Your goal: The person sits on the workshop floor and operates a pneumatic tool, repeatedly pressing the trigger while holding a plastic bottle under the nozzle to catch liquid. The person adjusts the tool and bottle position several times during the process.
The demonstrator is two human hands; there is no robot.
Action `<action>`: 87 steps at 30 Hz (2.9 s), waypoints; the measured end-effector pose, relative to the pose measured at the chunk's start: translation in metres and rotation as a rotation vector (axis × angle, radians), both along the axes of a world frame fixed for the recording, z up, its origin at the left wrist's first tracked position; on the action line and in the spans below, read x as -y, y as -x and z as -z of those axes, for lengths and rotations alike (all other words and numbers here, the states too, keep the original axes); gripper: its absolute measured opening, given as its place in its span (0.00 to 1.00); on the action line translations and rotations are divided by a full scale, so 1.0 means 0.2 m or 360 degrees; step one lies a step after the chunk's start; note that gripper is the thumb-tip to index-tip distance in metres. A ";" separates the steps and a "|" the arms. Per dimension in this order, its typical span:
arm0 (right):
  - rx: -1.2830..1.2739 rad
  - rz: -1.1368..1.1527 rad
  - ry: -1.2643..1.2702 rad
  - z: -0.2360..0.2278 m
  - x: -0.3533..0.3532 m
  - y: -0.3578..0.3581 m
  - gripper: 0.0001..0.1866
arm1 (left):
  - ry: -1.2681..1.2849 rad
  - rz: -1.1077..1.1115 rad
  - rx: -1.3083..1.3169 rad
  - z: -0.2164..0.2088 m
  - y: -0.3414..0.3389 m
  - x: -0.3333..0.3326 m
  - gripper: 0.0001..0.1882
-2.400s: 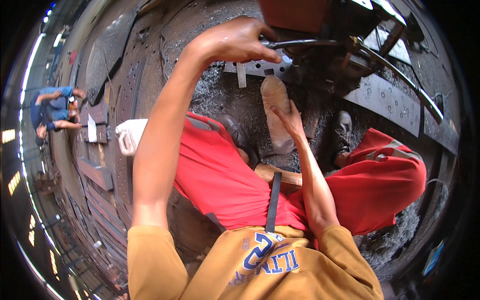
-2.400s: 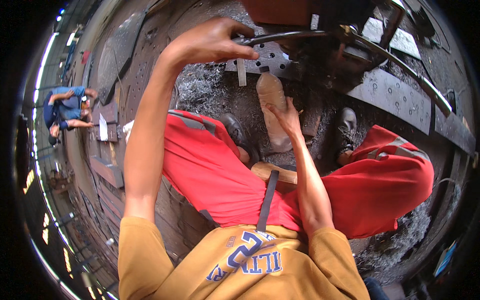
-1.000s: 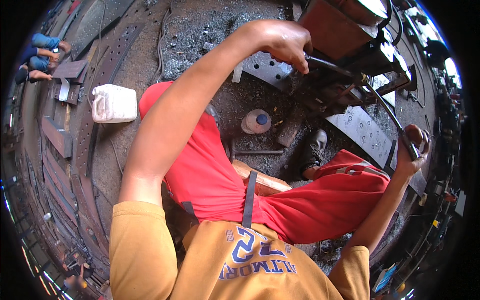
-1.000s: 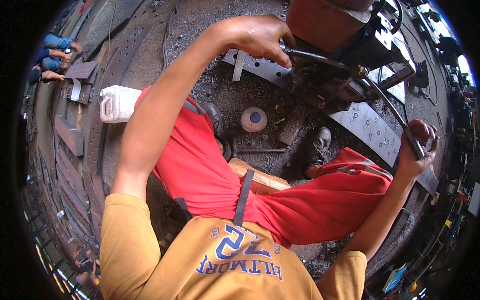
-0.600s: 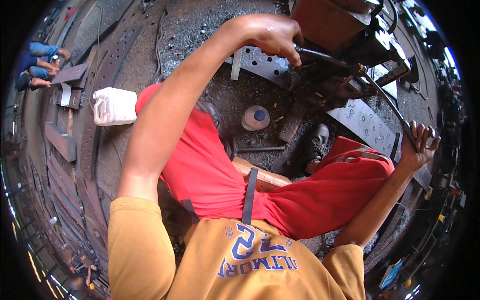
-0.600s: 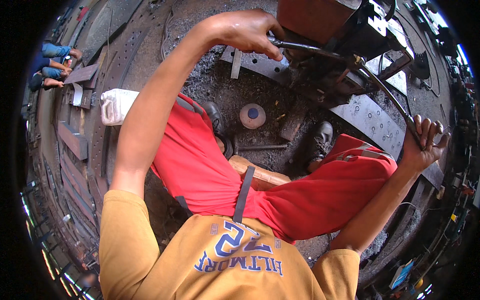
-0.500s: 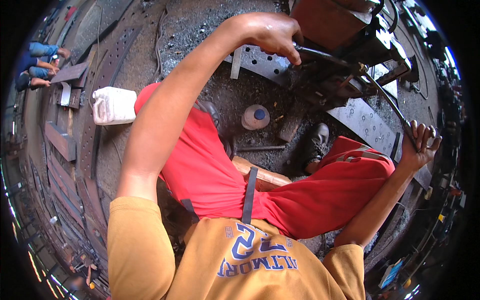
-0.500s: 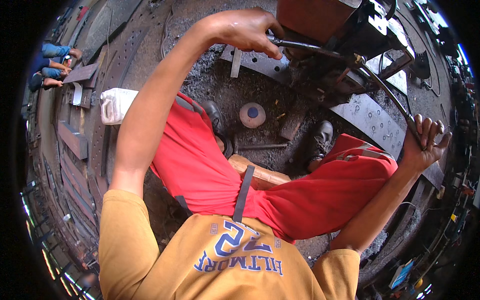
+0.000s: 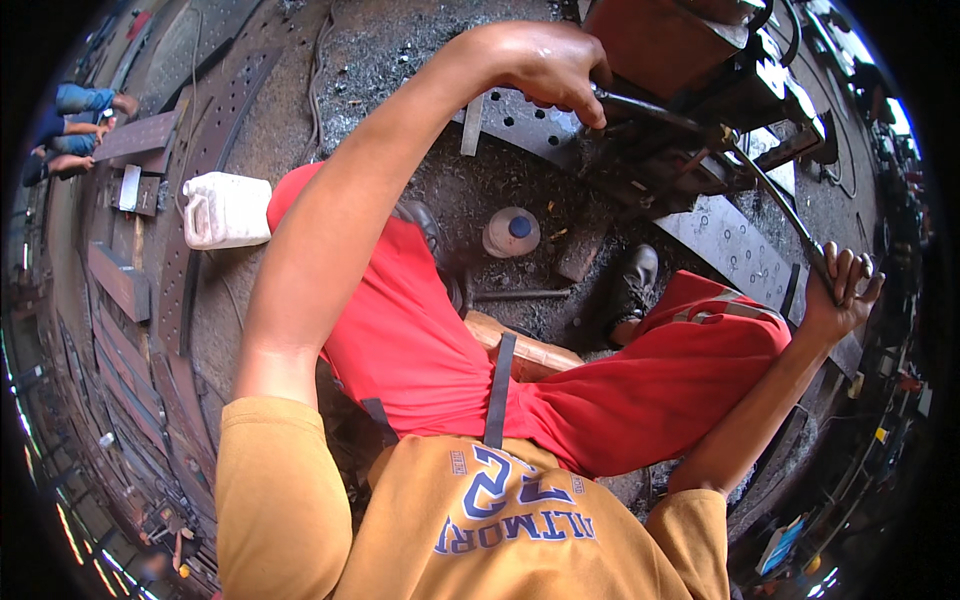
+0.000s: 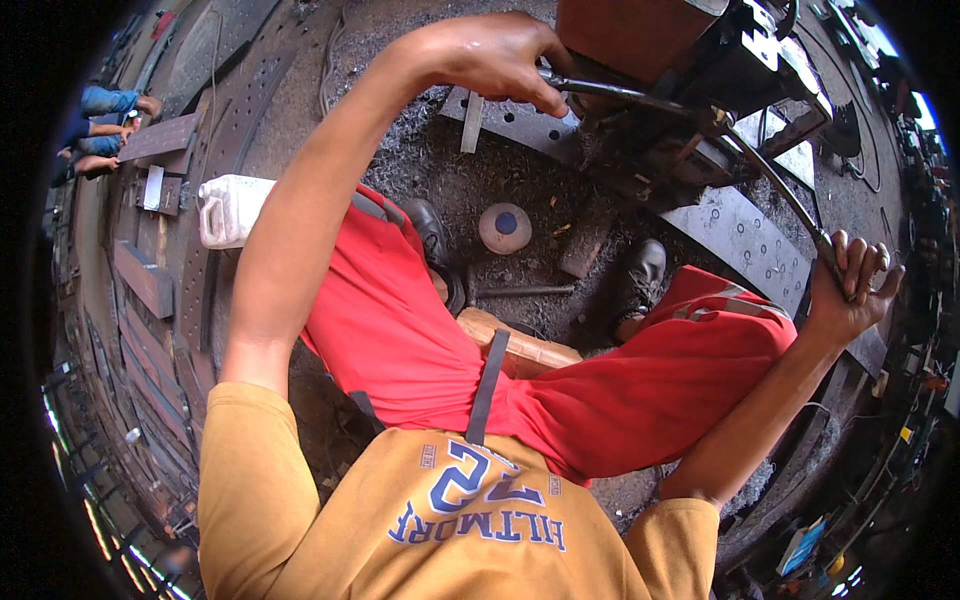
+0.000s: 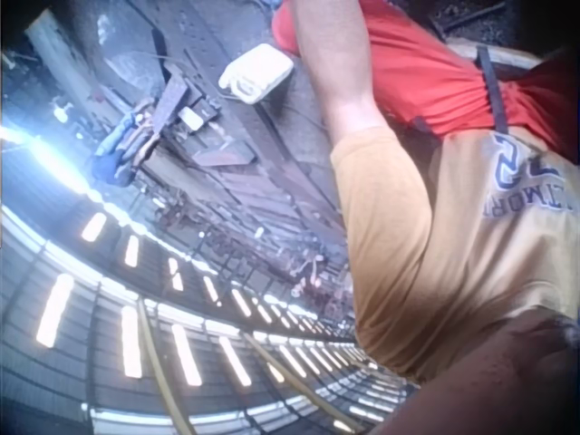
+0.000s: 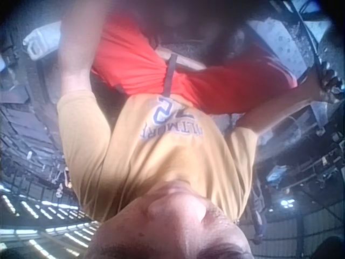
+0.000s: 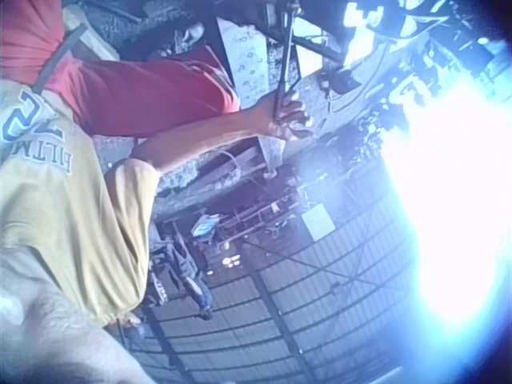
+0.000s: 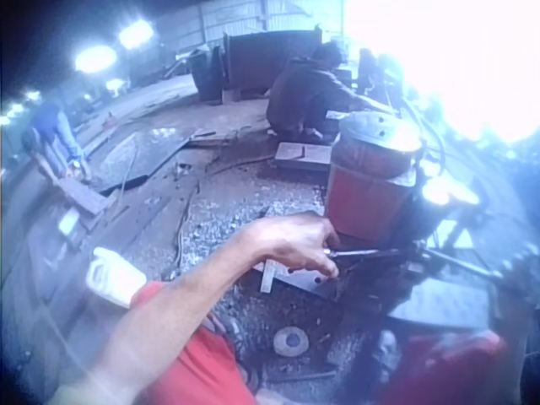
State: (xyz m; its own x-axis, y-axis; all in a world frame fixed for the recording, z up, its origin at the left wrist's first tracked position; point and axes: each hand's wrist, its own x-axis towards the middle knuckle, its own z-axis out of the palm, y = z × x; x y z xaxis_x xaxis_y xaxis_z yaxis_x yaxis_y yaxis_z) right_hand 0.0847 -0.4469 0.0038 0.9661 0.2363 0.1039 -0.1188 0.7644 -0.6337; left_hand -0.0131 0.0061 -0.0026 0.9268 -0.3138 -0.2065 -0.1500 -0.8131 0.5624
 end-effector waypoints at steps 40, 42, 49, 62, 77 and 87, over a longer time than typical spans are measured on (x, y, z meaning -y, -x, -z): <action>0.0135 0.0087 0.0243 -0.05 -0.06 0.04 0.25 | 0.0001 -0.0205 -0.0126 -0.03 0.00 0.03 0.28; 0.0163 0.0101 0.0268 -0.05 -0.06 0.04 0.26 | 0.0098 -0.0276 -0.0038 -0.02 0.01 0.04 0.28; 0.0212 0.0102 0.0244 -0.07 -0.10 0.06 0.27 | 0.0104 -0.0302 -0.0065 -0.02 0.01 0.03 0.25; 0.0199 0.0206 0.0270 -0.05 -0.09 0.08 0.29 | 0.0218 -0.0151 -0.0109 0.01 0.00 0.01 0.19; 0.0341 0.0415 0.1772 -0.01 -0.11 0.08 0.16 | 0.2695 -0.1460 0.0753 0.20 0.29 0.15 0.17; 0.0198 0.0507 0.2029 -0.05 0.24 0.17 0.19 | 0.0514 -0.0704 0.1922 -0.31 -0.13 1.27 0.12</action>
State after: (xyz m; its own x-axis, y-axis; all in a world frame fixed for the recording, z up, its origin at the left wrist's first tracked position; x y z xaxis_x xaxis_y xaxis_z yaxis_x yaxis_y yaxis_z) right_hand 0.0501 -0.4950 0.0137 0.9975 -0.0007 0.0709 0.0651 -0.3889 -0.9190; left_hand 0.0138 -0.2484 0.0600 0.5104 0.1815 0.8406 -0.4481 -0.7782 0.4401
